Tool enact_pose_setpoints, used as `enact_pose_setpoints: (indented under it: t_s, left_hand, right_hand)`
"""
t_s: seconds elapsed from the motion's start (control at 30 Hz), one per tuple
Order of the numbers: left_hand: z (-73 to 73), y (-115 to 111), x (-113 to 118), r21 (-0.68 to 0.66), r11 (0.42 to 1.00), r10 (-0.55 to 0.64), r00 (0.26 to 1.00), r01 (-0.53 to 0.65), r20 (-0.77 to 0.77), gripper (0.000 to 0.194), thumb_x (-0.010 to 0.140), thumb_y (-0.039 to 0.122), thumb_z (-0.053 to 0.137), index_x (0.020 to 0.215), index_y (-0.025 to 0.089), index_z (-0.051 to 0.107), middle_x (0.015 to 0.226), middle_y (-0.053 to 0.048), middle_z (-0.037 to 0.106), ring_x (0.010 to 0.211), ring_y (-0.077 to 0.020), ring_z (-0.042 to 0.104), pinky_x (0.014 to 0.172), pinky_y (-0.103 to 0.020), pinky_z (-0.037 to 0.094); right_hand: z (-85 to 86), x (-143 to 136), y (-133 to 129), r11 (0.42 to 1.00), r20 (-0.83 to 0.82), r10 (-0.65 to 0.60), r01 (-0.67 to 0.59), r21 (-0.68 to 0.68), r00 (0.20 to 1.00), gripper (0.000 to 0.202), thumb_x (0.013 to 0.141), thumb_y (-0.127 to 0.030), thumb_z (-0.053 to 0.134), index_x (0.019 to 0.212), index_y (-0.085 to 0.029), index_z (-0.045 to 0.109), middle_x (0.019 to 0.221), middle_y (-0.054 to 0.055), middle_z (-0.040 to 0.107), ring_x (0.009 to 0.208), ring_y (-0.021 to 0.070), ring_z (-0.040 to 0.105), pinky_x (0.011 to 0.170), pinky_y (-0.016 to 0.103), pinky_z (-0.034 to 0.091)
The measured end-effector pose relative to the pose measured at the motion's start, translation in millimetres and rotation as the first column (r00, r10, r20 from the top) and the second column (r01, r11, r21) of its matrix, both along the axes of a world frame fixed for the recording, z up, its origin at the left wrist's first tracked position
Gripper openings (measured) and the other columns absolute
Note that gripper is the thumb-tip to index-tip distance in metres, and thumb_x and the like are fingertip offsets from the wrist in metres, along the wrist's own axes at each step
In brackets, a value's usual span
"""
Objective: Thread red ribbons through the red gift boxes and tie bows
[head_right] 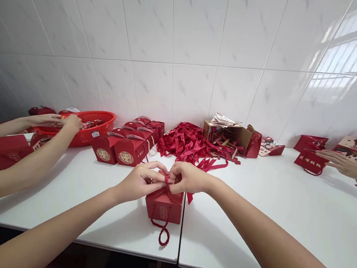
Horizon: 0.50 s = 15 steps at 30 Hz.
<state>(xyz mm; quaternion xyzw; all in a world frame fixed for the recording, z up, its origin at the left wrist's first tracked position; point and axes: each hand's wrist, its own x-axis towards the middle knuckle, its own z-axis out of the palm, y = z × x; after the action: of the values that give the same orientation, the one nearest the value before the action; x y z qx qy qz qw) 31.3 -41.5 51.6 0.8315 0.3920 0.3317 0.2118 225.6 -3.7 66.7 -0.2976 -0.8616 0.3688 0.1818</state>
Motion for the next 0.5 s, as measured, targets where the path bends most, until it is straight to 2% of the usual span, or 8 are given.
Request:
enact_pose_setpoints:
  t_s: [0.17,0.27,0.37,0.43,0.5]
  left_hand:
    - [16.9,-0.5,-26.0,-0.017,0.994,0.103,0.987,-0.106,-0.125,0.014,0.074,0.023,0.056,0.073,0.021,0.070,0.094,-0.005,0.062,0.070,-0.0137,0.055,0.066,-0.027,0.049]
    - [20.1,3.5,-38.1,-0.013,0.992,0.122,0.979,-0.126,-0.163,0.010,0.072,0.025,0.058,0.071,0.022,0.067,0.105,-0.006,0.060,0.095,-0.0215,0.055,0.086,-0.035,0.046]
    - [16.4,8.0,-34.5,-0.131,0.990,0.044,0.999,-0.047,-0.031,0.008,0.072,0.027,0.058,0.069,0.021,0.063,0.118,-0.007,0.056,0.117,-0.0262,0.045,0.100,-0.041,0.036]
    - [12.7,10.9,-28.6,-0.266,0.963,-0.011,0.996,0.036,0.093,0.014,0.075,0.029,0.056,0.065,0.019,0.059,0.122,-0.007,0.055,0.120,-0.0265,0.044,0.101,-0.042,0.035]
    - [9.2,13.5,-25.8,-0.318,0.945,-0.025,0.989,0.071,0.149,0.021,0.078,0.032,0.054,0.061,0.019,0.055,0.124,-0.007,0.054,0.120,-0.0268,0.044,0.100,-0.042,0.035]
  right_hand:
    - [-0.7,19.8,2.8,0.985,0.076,-0.106,0.094,0.148,0.991,0.014,0.062,-0.014,0.062,0.055,-0.016,0.051,0.100,0.006,0.056,0.090,0.0190,0.055,0.078,0.032,0.045]
    - [-3.4,29.2,2.6,0.937,0.131,-0.194,0.145,0.317,0.972,0.012,0.066,-0.016,0.062,0.059,-0.017,0.052,0.102,0.008,0.057,0.099,0.0233,0.052,0.083,0.037,0.043]
    - [-5.9,28.4,-2.3,0.850,0.155,-0.248,0.138,0.509,0.956,0.011,0.070,-0.017,0.059,0.061,-0.017,0.053,0.098,0.009,0.057,0.094,0.0235,0.049,0.083,0.040,0.042]
    - [-6.8,25.5,-6.6,0.790,0.150,-0.286,0.144,0.596,0.946,0.014,0.074,-0.018,0.055,0.060,-0.017,0.052,0.097,0.009,0.057,0.092,0.0231,0.049,0.083,0.041,0.041]
    - [-7.4,23.9,-10.7,0.757,0.147,-0.322,0.161,0.633,0.935,0.016,0.075,-0.020,0.054,0.059,-0.017,0.051,0.096,0.010,0.057,0.091,0.0234,0.048,0.082,0.041,0.041]
